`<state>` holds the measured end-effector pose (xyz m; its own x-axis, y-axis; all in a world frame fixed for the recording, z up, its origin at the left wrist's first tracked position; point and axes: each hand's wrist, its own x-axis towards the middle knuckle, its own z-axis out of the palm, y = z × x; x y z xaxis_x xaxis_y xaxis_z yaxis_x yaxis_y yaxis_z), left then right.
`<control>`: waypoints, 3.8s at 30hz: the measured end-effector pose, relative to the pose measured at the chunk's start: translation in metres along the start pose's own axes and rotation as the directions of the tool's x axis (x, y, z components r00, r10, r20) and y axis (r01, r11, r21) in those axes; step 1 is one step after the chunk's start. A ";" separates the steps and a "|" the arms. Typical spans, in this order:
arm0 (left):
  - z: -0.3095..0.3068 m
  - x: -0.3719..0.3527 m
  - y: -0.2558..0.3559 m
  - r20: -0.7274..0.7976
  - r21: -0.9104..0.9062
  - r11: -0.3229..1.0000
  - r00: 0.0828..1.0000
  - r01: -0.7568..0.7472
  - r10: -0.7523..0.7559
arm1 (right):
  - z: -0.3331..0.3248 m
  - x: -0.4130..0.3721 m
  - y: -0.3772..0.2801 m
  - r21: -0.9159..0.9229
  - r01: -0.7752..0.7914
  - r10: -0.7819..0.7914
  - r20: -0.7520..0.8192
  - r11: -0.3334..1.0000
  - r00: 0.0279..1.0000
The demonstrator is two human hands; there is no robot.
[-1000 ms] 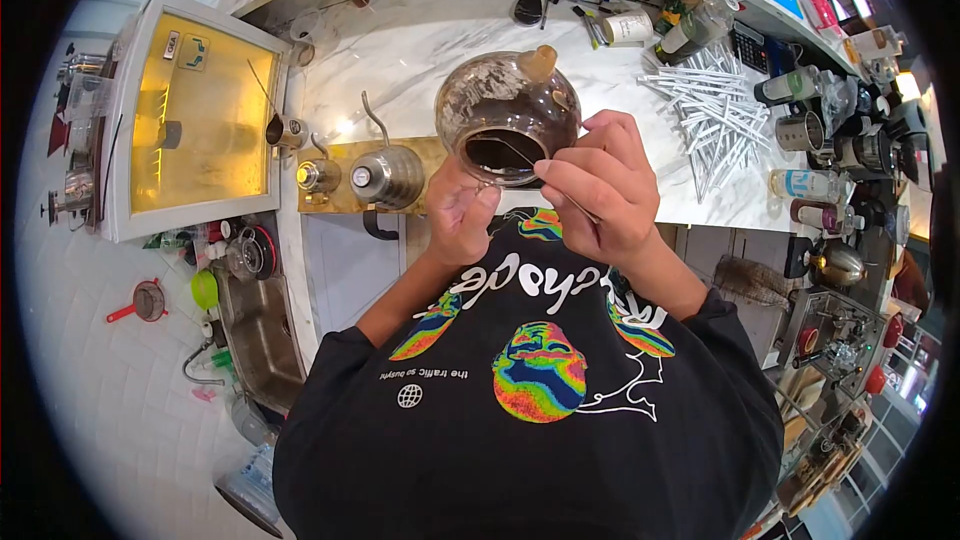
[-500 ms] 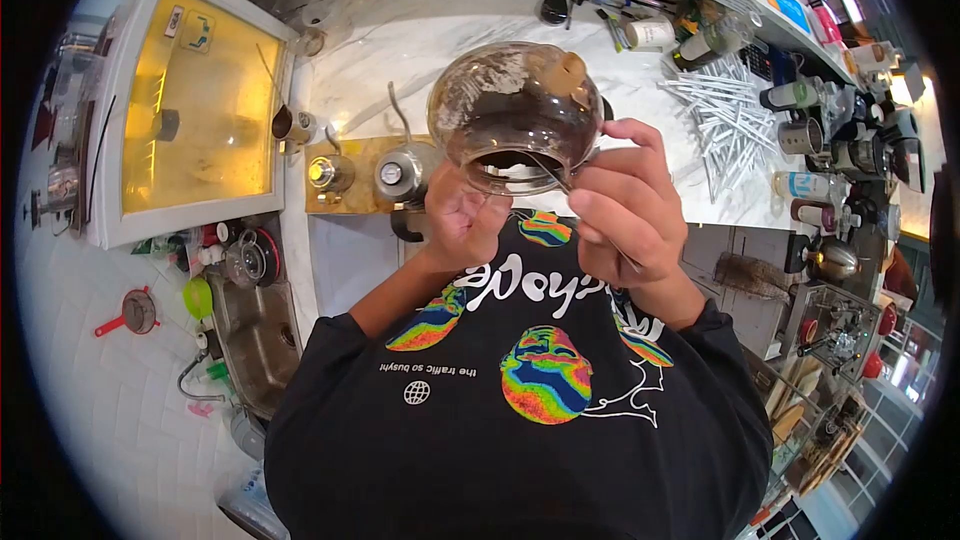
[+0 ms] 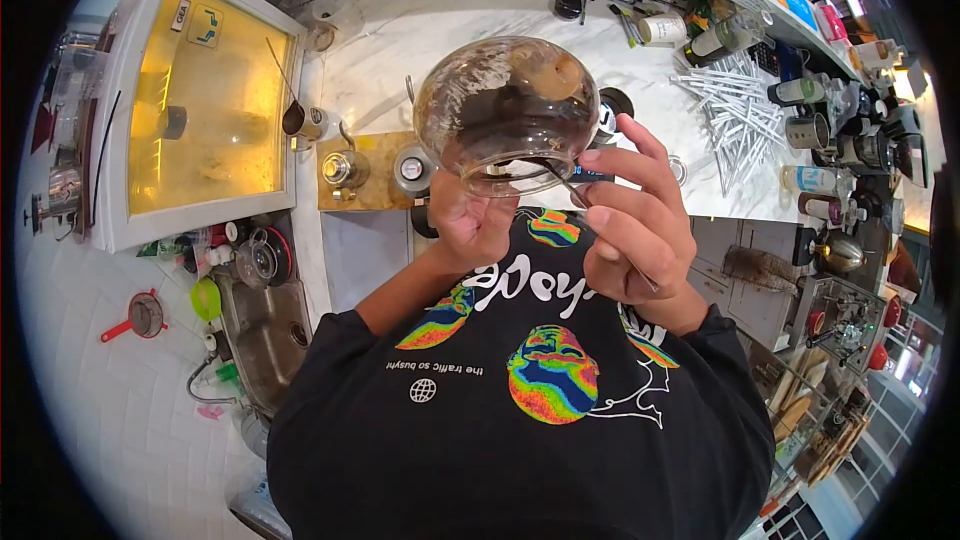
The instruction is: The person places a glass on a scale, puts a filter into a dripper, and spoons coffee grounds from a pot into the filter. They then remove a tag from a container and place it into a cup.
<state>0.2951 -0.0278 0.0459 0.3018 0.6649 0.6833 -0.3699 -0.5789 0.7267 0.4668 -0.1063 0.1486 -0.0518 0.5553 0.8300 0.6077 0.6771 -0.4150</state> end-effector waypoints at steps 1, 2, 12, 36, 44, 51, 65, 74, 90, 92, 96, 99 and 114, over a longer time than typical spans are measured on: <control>-0.001 0.002 0.001 -0.001 0.000 1.000 1.000 0.003 -0.003 | 0.001 0.000 -0.002 -0.007 -0.007 0.007 0.001 1.000 1.000; -0.003 0.005 0.003 0.020 0.022 0.999 1.000 -0.023 0.023 | 0.002 0.000 -0.003 -0.015 -0.012 0.013 0.001 1.000 1.000; -0.008 -0.023 0.007 -0.180 -0.083 0.977 0.962 0.194 -0.206 | 0.013 -0.001 -0.013 -0.026 -0.048 0.048 0.004 0.998 0.999; -0.039 -0.030 -0.001 0.082 0.202 0.979 0.997 -0.024 0.007 | 0.023 -0.008 -0.021 -0.012 -0.089 0.088 -0.047 0.996 0.995; -0.024 -0.020 0.014 -0.047 0.139 0.984 0.993 0.114 -0.109 | 0.024 -0.012 -0.020 -0.004 -0.096 0.095 -0.070 0.995 0.993; -0.028 -0.019 0.013 -0.010 0.152 0.978 0.989 0.145 -0.145 | 0.026 -0.015 -0.018 -0.025 -0.110 0.109 -0.058 0.994 0.992; -0.025 -0.014 0.001 0.053 0.155 0.984 0.993 0.092 -0.102 | 0.036 -0.027 -0.011 0.224 -0.340 0.381 -0.178 0.913 0.907; -0.010 -0.006 -0.009 0.027 0.136 0.973 0.982 0.184 -0.189 | 0.041 -0.023 -0.008 0.499 -0.572 0.731 -0.212 0.651 0.648; 0.026 -0.004 -0.037 0.122 -0.168 0.741 0.760 0.650 -0.639 | 0.024 -0.046 0.028 0.495 -0.697 0.853 -0.361 0.518 0.377; 0.026 -0.004 -0.039 0.129 -0.139 0.733 0.746 0.666 -0.654 | 0.017 -0.046 0.027 0.488 -0.671 0.825 -0.412 0.559 0.388; 0.024 -0.007 -0.045 0.100 -0.158 0.679 0.696 0.717 -0.711 | -0.007 -0.064 0.041 0.362 -0.684 0.741 -0.538 0.633 0.401; 0.018 -0.008 -0.046 0.075 -0.131 0.672 0.683 0.729 -0.726 | -0.020 -0.081 0.058 0.342 -0.704 0.726 -0.588 0.623 0.357; 0.006 -0.009 -0.040 0.095 -0.132 0.700 0.712 0.702 -0.696 | -0.045 -0.075 0.058 -0.486 -0.502 0.339 -0.387 0.715 0.857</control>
<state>0.3128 -0.0136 0.0106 0.5554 0.8315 -0.0125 -0.1628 0.1235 0.9789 0.5414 -0.1305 0.0796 0.4685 0.5186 0.7153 0.8459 -0.0296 -0.5326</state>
